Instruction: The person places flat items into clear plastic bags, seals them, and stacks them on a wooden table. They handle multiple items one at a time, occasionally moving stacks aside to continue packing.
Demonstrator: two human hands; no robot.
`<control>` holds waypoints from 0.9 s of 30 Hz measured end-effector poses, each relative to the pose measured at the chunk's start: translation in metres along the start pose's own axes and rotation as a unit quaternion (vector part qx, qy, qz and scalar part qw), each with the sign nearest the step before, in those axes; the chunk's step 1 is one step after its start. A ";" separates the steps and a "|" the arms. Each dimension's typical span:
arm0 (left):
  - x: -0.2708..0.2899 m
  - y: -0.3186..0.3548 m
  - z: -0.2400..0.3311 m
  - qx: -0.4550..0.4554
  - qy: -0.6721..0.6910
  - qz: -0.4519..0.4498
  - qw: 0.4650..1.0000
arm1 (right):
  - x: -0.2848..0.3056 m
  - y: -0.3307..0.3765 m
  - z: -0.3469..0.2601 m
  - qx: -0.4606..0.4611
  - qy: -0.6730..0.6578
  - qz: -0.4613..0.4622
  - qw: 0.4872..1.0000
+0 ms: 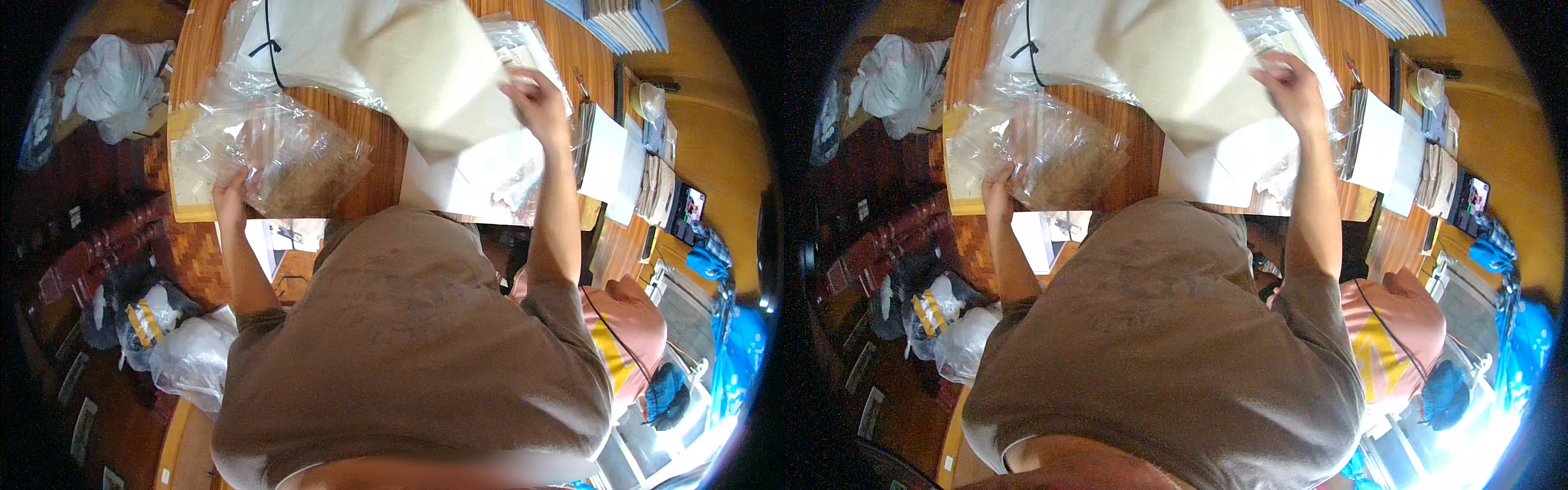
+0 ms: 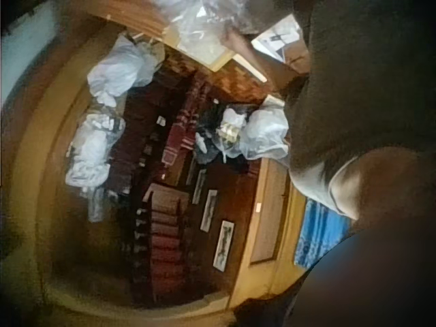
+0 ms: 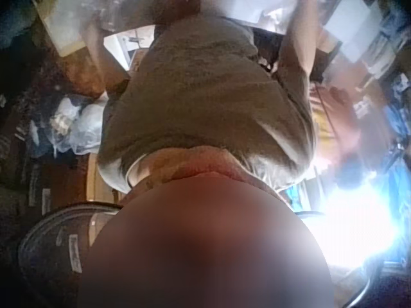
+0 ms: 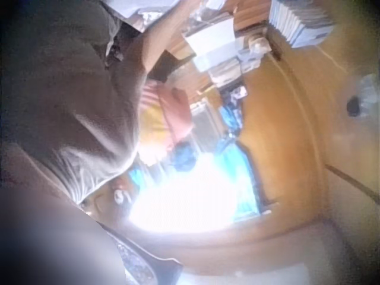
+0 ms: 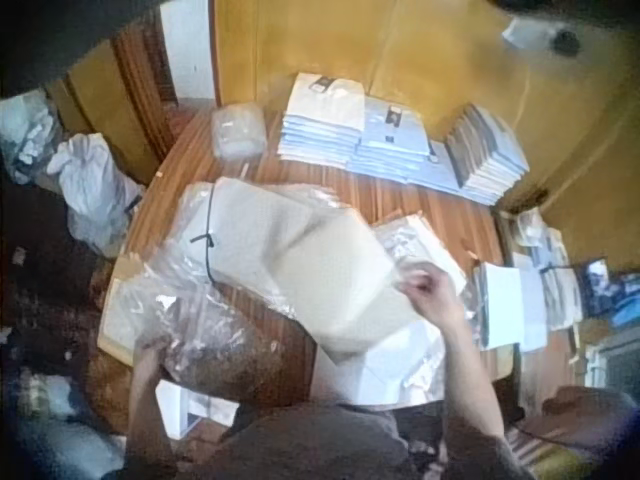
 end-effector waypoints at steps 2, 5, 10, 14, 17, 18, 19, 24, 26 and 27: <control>0.001 -0.006 -0.005 -0.004 -0.018 -0.006 1.000 | 0.038 0.027 0.047 -0.069 0.042 0.026 0.996; -0.004 -0.008 -0.001 0.022 -0.024 -0.011 0.999 | 0.040 0.045 0.103 -0.008 0.178 -0.040 0.983; -0.003 -0.009 0.001 0.014 -0.018 -0.011 1.000 | 0.009 0.029 0.103 0.012 0.157 0.006 0.987; 0.001 -0.011 -0.006 -0.034 -0.023 -0.027 0.999 | -0.010 0.036 0.082 -0.026 0.155 -0.079 0.984; 0.002 -0.015 -0.010 -0.028 -0.034 -0.028 0.999 | -0.034 0.058 0.079 0.087 0.260 0.008 0.962; 0.000 -0.012 -0.007 -0.021 -0.051 -0.026 0.998 | -0.035 0.061 0.083 0.046 0.238 0.012 0.970; -0.001 -0.010 -0.004 -0.017 -0.066 -0.019 0.997 | -0.037 0.063 0.080 0.010 0.214 0.013 0.977; -0.002 -0.016 -0.004 -0.036 -0.058 -0.010 0.998 | -0.049 0.067 0.065 -0.109 0.008 -0.113 0.988; -0.004 -0.013 -0.001 -0.019 -0.057 -0.023 0.998 | -0.042 0.072 0.064 -0.091 -0.043 -0.106 0.989; -0.006 -0.015 -0.001 -0.020 -0.051 -0.030 0.998 | -0.034 0.077 0.064 -0.083 -0.068 -0.100 0.989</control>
Point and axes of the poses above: each hand's wrist, its own y-axis away from the middle knuckle, its own x-axis out of the back of the hand, z = x × y, the point moved 2 cm from there along -y, towards the middle knuckle, and after that the axes turned 4 degrees about -y, right-handed, at the moved point
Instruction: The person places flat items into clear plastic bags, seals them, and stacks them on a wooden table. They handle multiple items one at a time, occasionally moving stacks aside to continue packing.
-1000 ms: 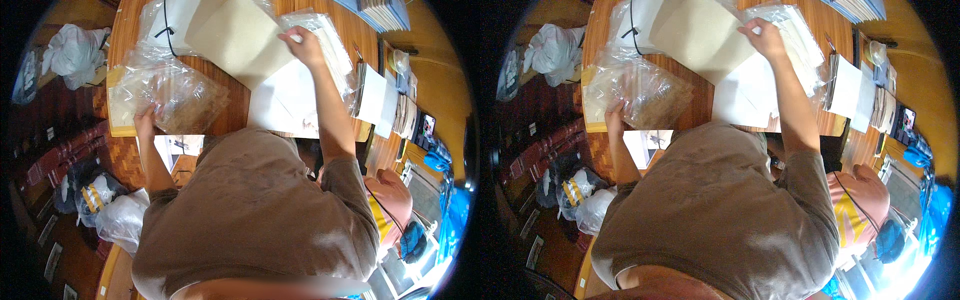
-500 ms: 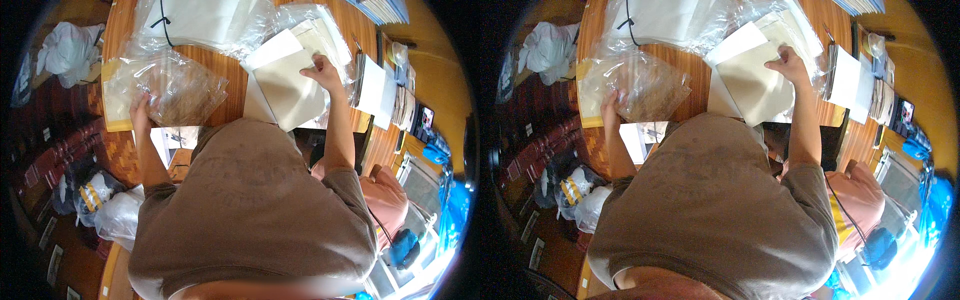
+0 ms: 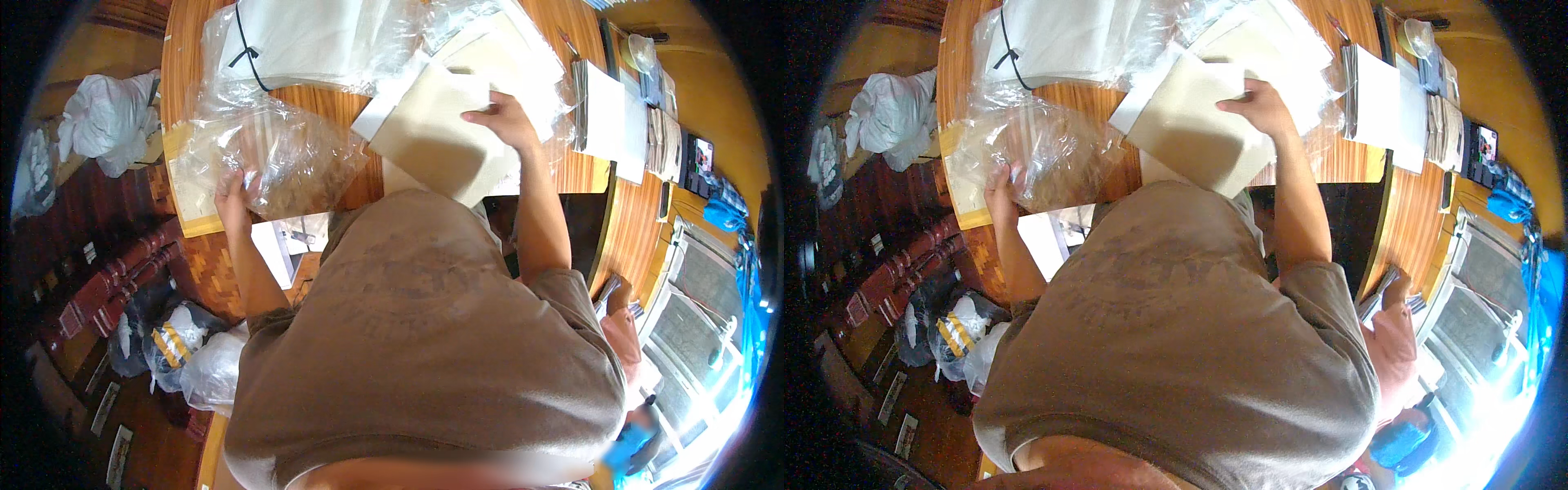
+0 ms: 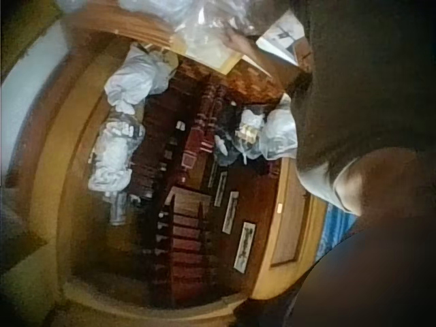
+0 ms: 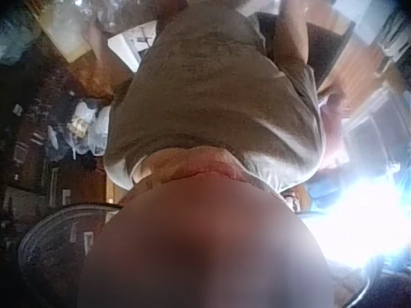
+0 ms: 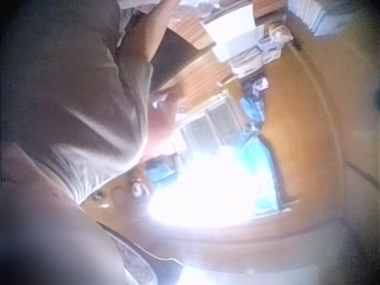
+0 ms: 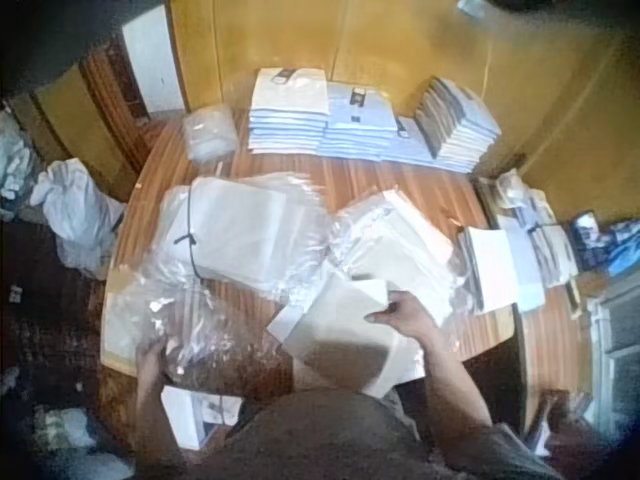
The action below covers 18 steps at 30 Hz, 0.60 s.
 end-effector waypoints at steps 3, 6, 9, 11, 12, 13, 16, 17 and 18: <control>0.013 0.011 -0.003 -0.003 -0.012 0.032 0.999 | 0.047 0.039 -0.074 -0.026 0.252 0.050 0.966; 0.008 0.006 -0.010 0.016 -0.021 0.030 0.999 | 0.081 0.091 -0.112 0.041 0.169 0.090 0.981; 0.011 0.001 -0.007 0.007 -0.025 0.026 0.999 | 0.063 0.098 -0.121 0.046 0.379 0.068 0.922; 0.012 -0.002 -0.007 0.004 -0.022 0.021 1.000 | 0.031 0.095 -0.115 0.074 0.479 0.056 0.873; 0.012 -0.003 -0.011 0.005 -0.017 0.024 1.000 | 0.017 0.091 -0.096 0.075 0.442 0.034 0.893; 0.014 -0.002 -0.013 0.005 -0.013 0.028 1.000 | 0.006 0.091 -0.090 0.071 0.433 0.020 0.898; 0.005 0.007 -0.002 -0.026 -0.033 0.047 0.998 | -0.003 0.103 -0.095 0.070 0.372 0.015 0.926; 0.005 0.006 -0.002 -0.022 -0.030 0.043 0.998 | -0.004 0.103 -0.090 0.088 0.355 0.016 0.931; 0.010 0.006 -0.006 -0.018 -0.026 0.039 0.999 | -0.007 0.102 -0.088 0.095 0.314 -0.014 0.945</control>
Point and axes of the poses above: each hand's wrist, its own y-axis away from the middle knuckle, its own x-axis out of the back of the hand, z = x × y, the point moved 2 cm from there along -y, towards the middle knuckle, and after that the axes turned 4 degrees about -y, right-handed, at the moved point
